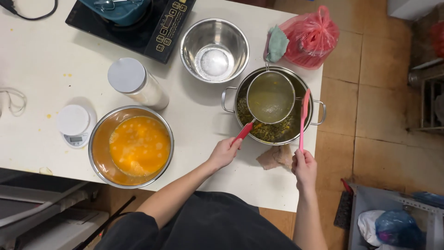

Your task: Straining mung beans through a sieve and pouring egg mixture into a pot to prepare bakery ingredients.

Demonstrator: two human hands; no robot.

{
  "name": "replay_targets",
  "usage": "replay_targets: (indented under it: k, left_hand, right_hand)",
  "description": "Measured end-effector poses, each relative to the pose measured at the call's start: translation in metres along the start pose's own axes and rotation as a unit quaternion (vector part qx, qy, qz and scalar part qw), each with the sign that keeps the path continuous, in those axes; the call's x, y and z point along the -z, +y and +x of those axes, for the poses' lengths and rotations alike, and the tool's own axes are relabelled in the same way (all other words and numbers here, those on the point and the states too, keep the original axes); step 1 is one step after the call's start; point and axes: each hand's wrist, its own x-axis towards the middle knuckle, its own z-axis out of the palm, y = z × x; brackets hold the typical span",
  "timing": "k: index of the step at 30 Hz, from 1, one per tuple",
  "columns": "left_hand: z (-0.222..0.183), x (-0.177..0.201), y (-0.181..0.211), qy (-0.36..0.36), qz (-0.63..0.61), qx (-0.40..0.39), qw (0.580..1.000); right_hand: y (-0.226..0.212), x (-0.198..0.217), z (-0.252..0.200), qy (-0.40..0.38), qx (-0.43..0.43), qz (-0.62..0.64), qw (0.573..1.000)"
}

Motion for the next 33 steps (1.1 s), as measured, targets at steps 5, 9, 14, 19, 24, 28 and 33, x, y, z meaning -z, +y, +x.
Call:
replay_targets:
  k: [5, 9, 14, 19, 24, 28, 33]
  left_hand:
    - [-0.013, 0.009, 0.019, 0.007, 0.055, -0.020, 0.998]
    - [-0.017, 0.014, 0.035, 0.005, 0.104, -0.069, 0.992]
    - [-0.009, 0.025, 0.027, -0.033, 0.196, -0.108, 0.974]
    - [0.004, 0.059, 0.051, -0.017, 0.214, -0.133, 0.968]
    - [0.000, 0.066, 0.082, 0.006, 0.201, -0.114, 0.973]
    - [0.002, 0.068, 0.086, -0.022, 0.234, -0.155, 0.960]
    - [-0.002, 0.082, 0.090, -0.009, 0.292, -0.165, 0.942]
  right_hand:
    - [-0.049, 0.012, -0.003, -0.010, 0.106, -0.228, 0.968]
    - [-0.112, 0.011, -0.024, 0.068, 0.213, -0.526, 0.821]
    - [-0.144, -0.012, -0.009, 0.046, 0.283, -0.582, 0.761]
    - [-0.188, 0.001, -0.010, -0.031, 0.405, -0.601, 0.689]
    - [-0.205, 0.020, -0.004, 0.056, 0.377, -0.661, 0.646]
    - [-0.198, 0.012, 0.007, 0.049, 0.398, -0.661, 0.634]
    - [-0.207, 0.009, -0.001, -0.040, 0.449, -0.650, 0.612]
